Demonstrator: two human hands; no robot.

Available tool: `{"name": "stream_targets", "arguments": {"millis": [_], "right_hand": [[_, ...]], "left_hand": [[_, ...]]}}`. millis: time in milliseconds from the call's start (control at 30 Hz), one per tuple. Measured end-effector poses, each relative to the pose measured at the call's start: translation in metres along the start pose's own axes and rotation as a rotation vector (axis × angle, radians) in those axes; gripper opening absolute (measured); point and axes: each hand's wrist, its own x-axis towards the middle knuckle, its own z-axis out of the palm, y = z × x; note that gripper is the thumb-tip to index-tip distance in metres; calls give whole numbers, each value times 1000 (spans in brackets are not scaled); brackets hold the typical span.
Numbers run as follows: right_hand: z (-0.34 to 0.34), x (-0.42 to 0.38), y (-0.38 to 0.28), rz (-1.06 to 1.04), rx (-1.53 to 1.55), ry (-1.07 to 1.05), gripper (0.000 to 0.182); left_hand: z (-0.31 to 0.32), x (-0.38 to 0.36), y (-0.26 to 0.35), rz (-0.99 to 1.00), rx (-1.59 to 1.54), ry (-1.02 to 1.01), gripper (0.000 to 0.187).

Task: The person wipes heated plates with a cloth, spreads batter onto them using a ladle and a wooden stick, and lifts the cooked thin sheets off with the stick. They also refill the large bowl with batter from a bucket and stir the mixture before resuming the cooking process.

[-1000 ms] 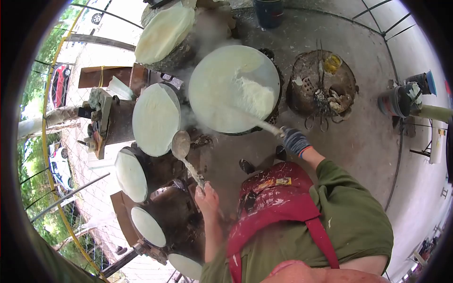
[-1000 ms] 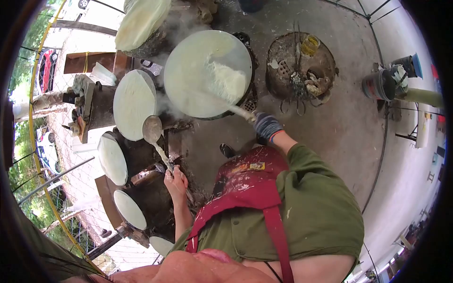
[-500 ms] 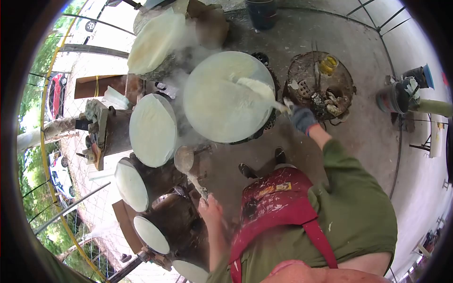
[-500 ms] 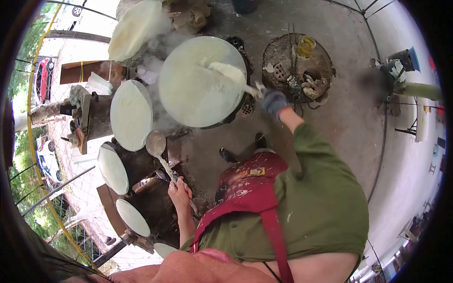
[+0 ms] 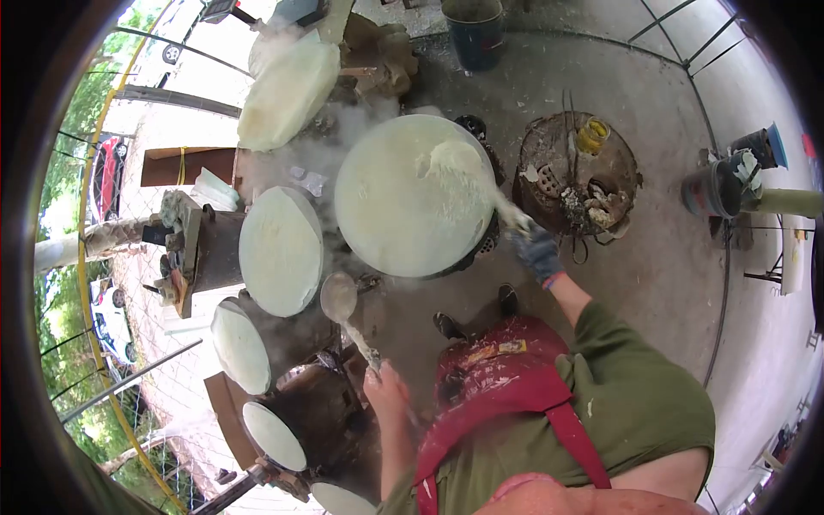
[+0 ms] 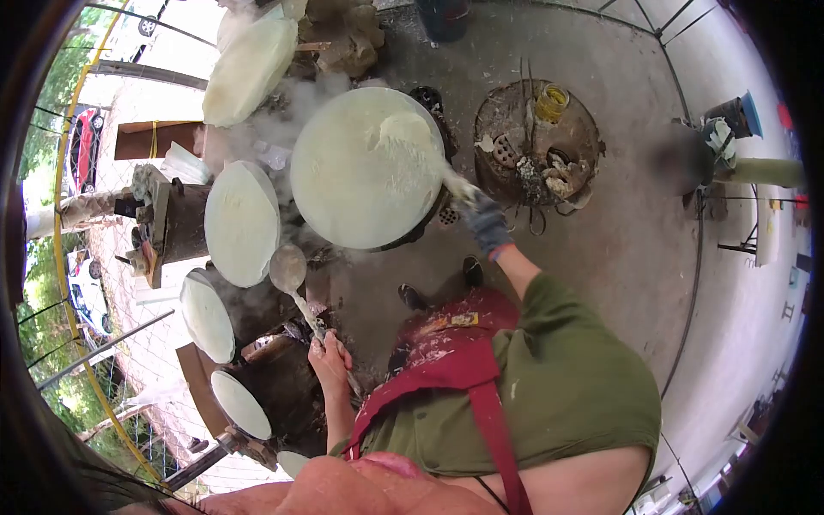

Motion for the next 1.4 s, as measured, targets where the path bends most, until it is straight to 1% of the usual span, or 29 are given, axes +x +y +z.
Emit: {"name": "stream_targets", "arguments": {"millis": [67, 167, 233, 267, 300, 400, 433, 533, 567, 633, 700, 767, 867, 900, 967, 1067, 1100, 1167, 1200, 1233, 1267, 1300, 1367, 1400], "right_hand": [[-6, -32, 39, 625, 417, -35, 37], [-4, -39, 12, 632, 251, -278, 31], [-7, -19, 3, 555, 317, -172, 28], [-7, -4, 1, 512, 349, -113, 26], [-10, 6, 8, 536, 153, -96, 27], [-8, 6, -2, 674, 28, -293, 29], [-7, -4, -5, 667, 45, -308, 32], [-7, -40, -25, 399, -32, -208, 35], [1, -55, -3, 429, 71, -70, 33], [34, -82, 21, 476, 396, 96, 25], [75, -96, 15, 555, 251, -77, 19], [104, -94, -15, 789, 437, -86, 19], [90, -79, -34, 776, 498, 46, 14], [78, -78, -32, 857, 448, 46, 15], [84, -82, -25, 844, 518, -132, 23], [112, -101, -28, 766, 647, -167, 28], [100, -102, -47, 441, 526, -214, 26], [77, -85, -43, 647, 641, -321, 23], [58, -79, -59, 673, 690, -201, 21], [40, -70, -75, 694, 736, -79, 19], [28, -55, -55, 651, 668, -4, 20], [19, -47, -36, 610, 601, 68, 21], [19, -57, -27, 543, 250, -148, 19], [24, -63, -23, 484, 82, -267, 18]], "left_hand": [[6, 9, 1, 13, -10, -25, 17], [18, 45, 4, 93, 20, -193, 18], [39, 71, 25, 98, -9, -260, 19], [50, 87, 36, 150, 15, -310, 20], [61, 103, 47, 198, 39, -363, 21], [103, 165, 69, 244, 47, -484, 22], [117, 180, 77, 241, 35, -512, 22], [153, 219, 91, 181, 33, -634, 21], [155, 226, 84, 156, 53, -684, 21], [159, 236, 70, 112, 89, -777, 21], [151, 208, 69, -56, 72, -758, 19], [144, 197, 46, -232, -195, -756, 17], [129, 181, 41, -356, -408, -707, 15], [127, 177, 44, -370, -421, -721, 15], [123, 166, 48, -410, -445, -742, 15], [134, 174, 24, -551, -763, -863, 19], [123, 169, 25, -476, -799, -882, 20], [80, 159, 40, -322, -864, -900, 22], [54, 156, 39, -534, -1412, -1063, 27], [32, 145, 35, -533, -1460, -1196, 28], [17, 131, 32, -530, -1500, -1329, 30], [10, 118, 36, -396, -1353, -1254, 32], [-2, 91, 44, -153, -1051, -1071, 35], [-8, 82, 51, -238, -1146, -1064, 35]]}}
